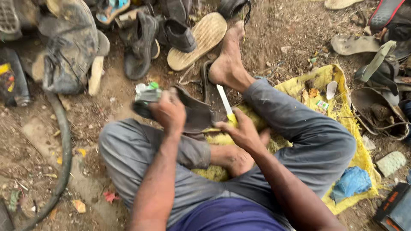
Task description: The person repairs various shoes by hand, using a knife to trim materials, inserting new soles, and cleaning the interiors.
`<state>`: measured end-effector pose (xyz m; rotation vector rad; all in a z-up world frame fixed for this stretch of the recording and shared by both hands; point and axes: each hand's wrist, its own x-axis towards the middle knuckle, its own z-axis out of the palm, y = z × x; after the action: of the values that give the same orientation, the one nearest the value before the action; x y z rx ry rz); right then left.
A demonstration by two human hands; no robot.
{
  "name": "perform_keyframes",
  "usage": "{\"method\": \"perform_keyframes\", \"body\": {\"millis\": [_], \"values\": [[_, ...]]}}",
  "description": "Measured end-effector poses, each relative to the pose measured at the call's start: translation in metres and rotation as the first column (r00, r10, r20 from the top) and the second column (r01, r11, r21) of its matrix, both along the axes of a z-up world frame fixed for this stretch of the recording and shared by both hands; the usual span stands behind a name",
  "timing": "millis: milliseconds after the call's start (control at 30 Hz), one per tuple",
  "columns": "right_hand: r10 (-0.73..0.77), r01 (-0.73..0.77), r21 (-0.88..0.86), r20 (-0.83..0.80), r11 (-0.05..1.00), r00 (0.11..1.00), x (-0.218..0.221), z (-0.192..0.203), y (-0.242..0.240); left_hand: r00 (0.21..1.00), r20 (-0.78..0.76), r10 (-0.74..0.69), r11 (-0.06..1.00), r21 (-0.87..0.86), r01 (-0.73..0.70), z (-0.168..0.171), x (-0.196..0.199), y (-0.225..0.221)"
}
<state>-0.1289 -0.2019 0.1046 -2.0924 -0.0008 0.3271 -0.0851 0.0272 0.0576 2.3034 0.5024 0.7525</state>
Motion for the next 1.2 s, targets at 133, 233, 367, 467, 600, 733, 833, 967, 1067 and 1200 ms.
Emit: {"method": "perform_keyframes", "body": {"millis": [133,233,367,467,600,733,833,967,1067,1200], "values": [[0.120,-0.108,-0.078,0.165,0.991,0.979,0.034,0.007,0.009,0.997,0.080,-0.011,0.989,0.145,-0.001,0.000,0.010,-0.020],[0.163,-0.159,0.059,-0.076,0.986,0.984,0.044,0.030,-0.013,0.964,-0.217,-0.156,0.944,-0.320,0.080,-0.012,0.013,-0.013],[0.189,-0.178,0.070,-0.225,0.982,0.956,0.043,0.026,-0.036,0.974,-0.122,-0.190,0.874,-0.473,0.112,0.005,0.005,-0.047],[0.200,-0.200,-0.158,-0.014,0.967,0.980,0.073,-0.016,-0.098,0.948,0.192,-0.255,0.854,-0.414,0.314,0.046,-0.018,-0.052],[-0.179,0.135,-0.515,-0.036,0.846,0.983,0.142,-0.101,-0.232,0.881,0.363,-0.302,0.860,-0.294,0.416,0.048,-0.029,-0.040],[-0.493,0.364,-0.606,-0.053,0.707,0.868,0.126,-0.121,-0.332,0.774,-0.531,-0.344,0.902,-0.416,0.116,-0.030,0.008,-0.060],[-0.623,0.530,-0.458,-0.068,0.714,0.779,0.106,-0.085,-0.339,0.654,-0.668,-0.356,0.911,-0.404,0.083,-0.091,0.014,-0.080],[-0.516,0.521,-0.031,0.094,0.853,0.851,0.057,-0.070,-0.169,0.687,-0.568,-0.454,0.871,-0.446,0.207,-0.125,0.026,-0.081],[-0.466,0.480,0.416,-0.142,0.772,0.873,0.028,-0.029,-0.093,0.814,-0.463,-0.350,0.824,-0.566,0.033,-0.105,0.013,-0.054],[-0.358,0.341,0.268,0.018,0.901,0.934,0.029,0.000,-0.093,0.830,-0.299,-0.471,0.684,-0.718,0.130,-0.029,-0.047,0.049]]}}
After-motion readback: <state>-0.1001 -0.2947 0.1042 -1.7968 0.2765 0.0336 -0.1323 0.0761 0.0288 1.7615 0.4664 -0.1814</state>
